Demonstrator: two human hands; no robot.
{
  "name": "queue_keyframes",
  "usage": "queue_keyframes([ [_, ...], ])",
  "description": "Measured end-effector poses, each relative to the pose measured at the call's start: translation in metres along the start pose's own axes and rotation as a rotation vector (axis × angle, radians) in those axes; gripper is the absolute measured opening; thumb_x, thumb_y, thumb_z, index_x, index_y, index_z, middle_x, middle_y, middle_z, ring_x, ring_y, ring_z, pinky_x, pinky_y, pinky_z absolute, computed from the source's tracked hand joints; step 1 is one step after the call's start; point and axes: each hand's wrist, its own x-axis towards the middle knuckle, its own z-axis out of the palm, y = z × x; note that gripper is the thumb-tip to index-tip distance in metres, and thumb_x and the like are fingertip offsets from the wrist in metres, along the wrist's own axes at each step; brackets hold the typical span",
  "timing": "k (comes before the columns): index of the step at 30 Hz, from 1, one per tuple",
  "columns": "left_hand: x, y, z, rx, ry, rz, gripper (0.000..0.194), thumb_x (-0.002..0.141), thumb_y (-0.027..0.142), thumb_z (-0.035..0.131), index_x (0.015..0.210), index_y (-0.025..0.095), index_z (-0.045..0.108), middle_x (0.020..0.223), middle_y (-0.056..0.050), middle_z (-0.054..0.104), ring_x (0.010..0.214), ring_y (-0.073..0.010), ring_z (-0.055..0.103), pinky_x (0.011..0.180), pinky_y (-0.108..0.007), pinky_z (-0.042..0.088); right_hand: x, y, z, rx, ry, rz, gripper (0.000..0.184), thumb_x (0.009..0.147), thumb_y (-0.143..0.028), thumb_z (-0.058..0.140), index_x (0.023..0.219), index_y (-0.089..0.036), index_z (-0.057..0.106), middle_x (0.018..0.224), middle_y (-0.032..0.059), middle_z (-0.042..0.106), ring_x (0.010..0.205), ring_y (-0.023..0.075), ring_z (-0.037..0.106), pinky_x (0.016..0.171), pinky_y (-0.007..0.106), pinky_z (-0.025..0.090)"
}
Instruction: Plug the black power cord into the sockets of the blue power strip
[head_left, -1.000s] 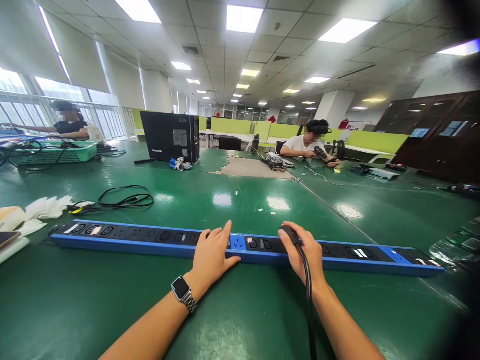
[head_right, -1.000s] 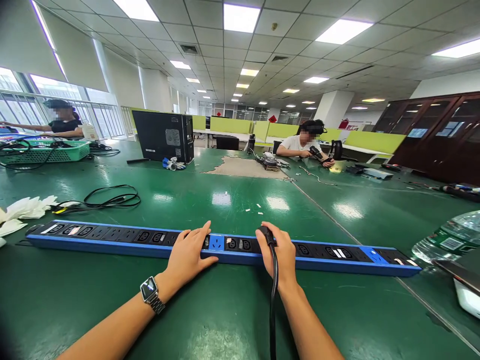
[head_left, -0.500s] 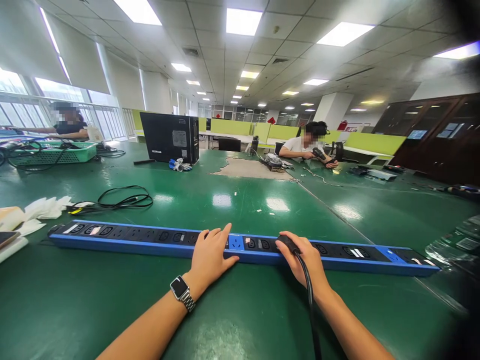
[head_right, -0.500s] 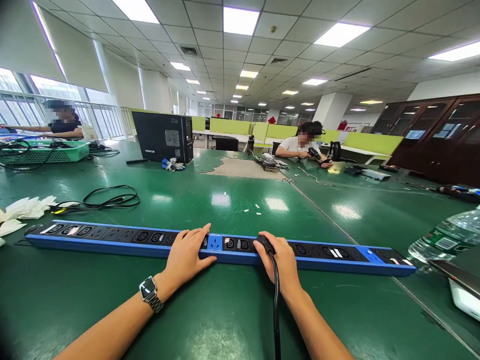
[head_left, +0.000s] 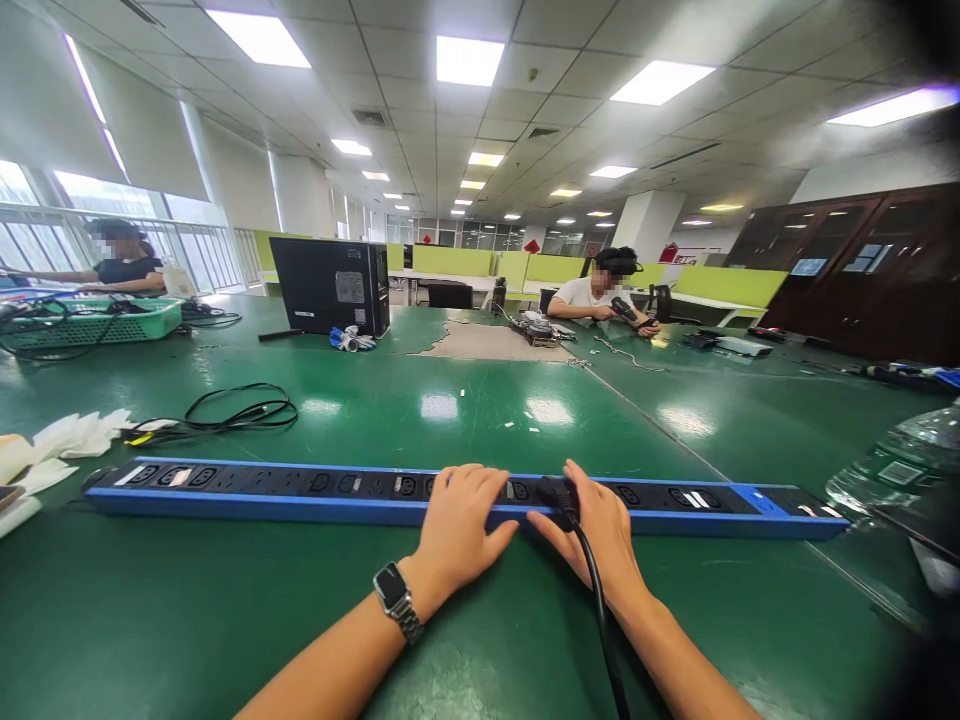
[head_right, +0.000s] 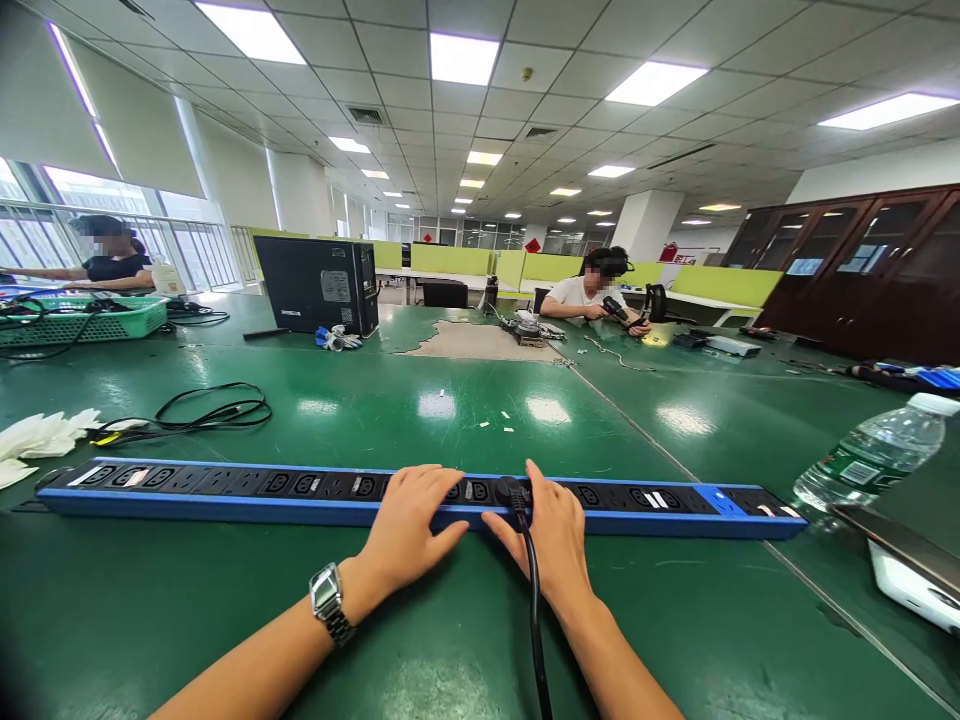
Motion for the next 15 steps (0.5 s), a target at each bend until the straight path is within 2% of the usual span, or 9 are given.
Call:
queue_keyframes([
  [2, 0.014, 0.018, 0.012, -0.028, -0.017, 0.043, 0.046, 0.085, 0.034, 0.062, 0.129, 0.024, 0.051, 0.128, -0.006, 0.062, 0.12, -0.0245, 0.051, 0.105, -0.044, 0.034, -0.004, 0.009, 0.004, -0.094, 0.003, 0.021, 0.072, 0.077, -0.059, 0.057, 0.134, -0.016, 0.045, 0.131, 0.0159, 0.057, 0.12, 0.0344, 0.049, 0.102, 0.055, 0.036],
  [4, 0.03, 0.031, 0.024, -0.015, -0.066, 0.058, 0.047, 0.085, 0.033, 0.061, 0.131, 0.024, 0.05, 0.125, -0.007, 0.063, 0.117, -0.0253, 0.052, 0.103, -0.045, 0.036, -0.007, 0.015, 0.006, -0.154, -0.041, 0.003, 0.066, 0.077, -0.054, 0.058, 0.131, -0.019, 0.049, 0.137, 0.0145, 0.053, 0.124, 0.035, 0.045, 0.103, 0.055, 0.034],
  [9, 0.056, 0.036, 0.045, 0.095, -0.212, 0.095, 0.035, 0.087, 0.02, 0.054, 0.121, 0.025, 0.057, 0.108, -0.006, 0.069, 0.103, -0.0243, 0.059, 0.092, -0.043, 0.042, -0.008, 0.018, 0.008, -0.176, -0.065, -0.001, 0.06, 0.077, -0.047, 0.058, 0.129, -0.02, 0.05, 0.138, 0.0134, 0.052, 0.126, 0.0337, 0.044, 0.103, 0.052, 0.034],
  [12, 0.058, 0.033, 0.048, 0.079, -0.183, 0.119, 0.032, 0.089, 0.018, 0.051, 0.119, 0.026, 0.058, 0.102, -0.003, 0.071, 0.1, -0.0222, 0.061, 0.09, -0.04, 0.043, -0.007, 0.015, 0.007, -0.163, -0.064, 0.01, 0.058, 0.078, -0.05, 0.057, 0.129, -0.022, 0.05, 0.138, 0.0121, 0.053, 0.125, 0.0333, 0.045, 0.102, 0.053, 0.034],
  [15, 0.06, 0.035, 0.038, -0.01, -0.027, 0.111, 0.032, 0.091, 0.019, 0.049, 0.121, 0.027, 0.058, 0.108, -0.002, 0.071, 0.099, -0.0191, 0.063, 0.089, -0.036, 0.045, -0.007, 0.011, 0.006, -0.155, -0.05, 0.033, 0.062, 0.077, -0.056, 0.057, 0.129, -0.023, 0.05, 0.137, 0.0119, 0.053, 0.126, 0.0335, 0.045, 0.104, 0.053, 0.032],
])
